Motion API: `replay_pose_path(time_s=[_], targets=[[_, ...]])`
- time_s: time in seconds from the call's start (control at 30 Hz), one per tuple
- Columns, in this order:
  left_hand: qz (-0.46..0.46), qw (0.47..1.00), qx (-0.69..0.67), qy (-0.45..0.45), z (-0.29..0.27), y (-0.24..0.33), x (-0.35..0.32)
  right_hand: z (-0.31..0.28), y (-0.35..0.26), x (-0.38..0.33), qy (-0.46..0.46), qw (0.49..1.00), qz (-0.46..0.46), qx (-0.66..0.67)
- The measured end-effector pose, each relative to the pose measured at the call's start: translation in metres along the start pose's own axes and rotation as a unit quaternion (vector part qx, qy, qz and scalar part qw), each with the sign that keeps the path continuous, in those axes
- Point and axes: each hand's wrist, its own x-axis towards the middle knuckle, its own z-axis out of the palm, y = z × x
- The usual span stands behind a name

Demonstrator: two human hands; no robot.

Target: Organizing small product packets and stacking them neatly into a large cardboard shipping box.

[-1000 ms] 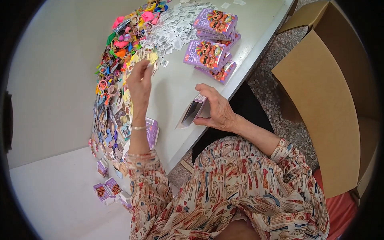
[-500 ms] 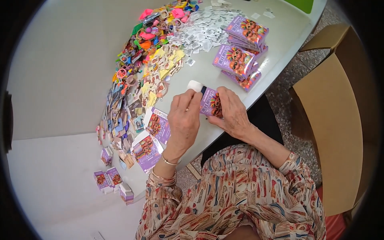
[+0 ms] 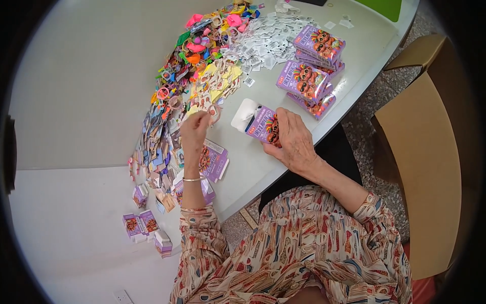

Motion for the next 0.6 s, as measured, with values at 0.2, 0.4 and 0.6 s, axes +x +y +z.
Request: replay_pose_path(time_s=[0.2,0.4,0.6], targets=[[0.264,0.912,0.289,0.122,0.012,-0.041,0.000,0.003,-0.009,0.006,-0.018,1.000,-0.002,-0.007],[0.010,0.976,-0.217,0.009,-0.003,0.016,0.001,0.001,-0.001,0.009,-0.041,0.998,-0.002,-0.041],[0.051,0.941,-0.332,-0.033,-0.001,0.081,-0.027,0.000,-0.006,0.013,-0.061,0.997,0.008,-0.036]])
